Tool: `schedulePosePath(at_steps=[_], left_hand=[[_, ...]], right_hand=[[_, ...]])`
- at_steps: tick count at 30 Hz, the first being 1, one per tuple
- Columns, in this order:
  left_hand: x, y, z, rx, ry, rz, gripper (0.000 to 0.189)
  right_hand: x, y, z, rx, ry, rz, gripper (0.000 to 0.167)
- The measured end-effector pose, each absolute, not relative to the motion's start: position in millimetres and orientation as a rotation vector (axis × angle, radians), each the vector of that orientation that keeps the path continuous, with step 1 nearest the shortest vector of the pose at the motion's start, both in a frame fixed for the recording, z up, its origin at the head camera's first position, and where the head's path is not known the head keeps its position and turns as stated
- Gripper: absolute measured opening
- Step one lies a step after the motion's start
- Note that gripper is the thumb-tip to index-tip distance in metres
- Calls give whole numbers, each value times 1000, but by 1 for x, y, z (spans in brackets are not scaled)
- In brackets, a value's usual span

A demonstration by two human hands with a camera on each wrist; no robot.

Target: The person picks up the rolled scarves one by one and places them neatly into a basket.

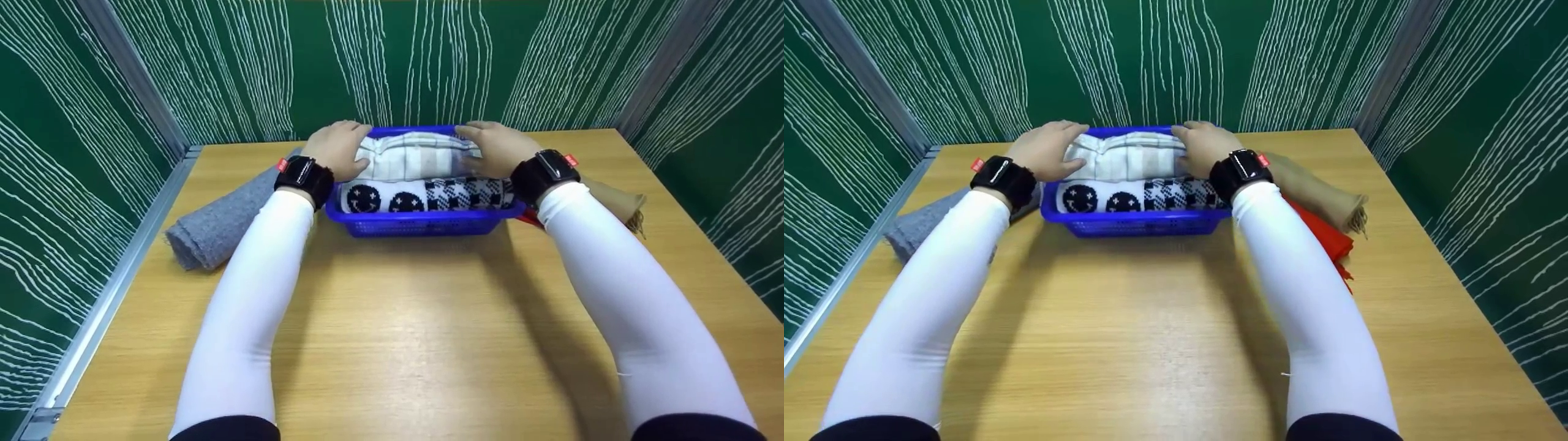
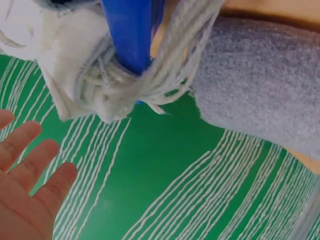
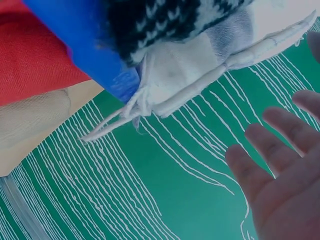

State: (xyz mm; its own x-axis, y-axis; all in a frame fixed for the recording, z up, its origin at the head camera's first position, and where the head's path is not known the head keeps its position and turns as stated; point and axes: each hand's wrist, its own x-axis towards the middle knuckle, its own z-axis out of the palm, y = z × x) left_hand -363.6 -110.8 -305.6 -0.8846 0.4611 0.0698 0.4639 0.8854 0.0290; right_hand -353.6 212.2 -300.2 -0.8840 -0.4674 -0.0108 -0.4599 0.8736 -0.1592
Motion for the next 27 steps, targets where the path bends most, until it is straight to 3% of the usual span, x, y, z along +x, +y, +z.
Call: schedulePosePath(at_steps=[27], left_hand=[[-338, -103, -316, -820, -2897, -99, 70]], right_hand=[[-334, 215, -320, -952, 3162, -383, 66]])
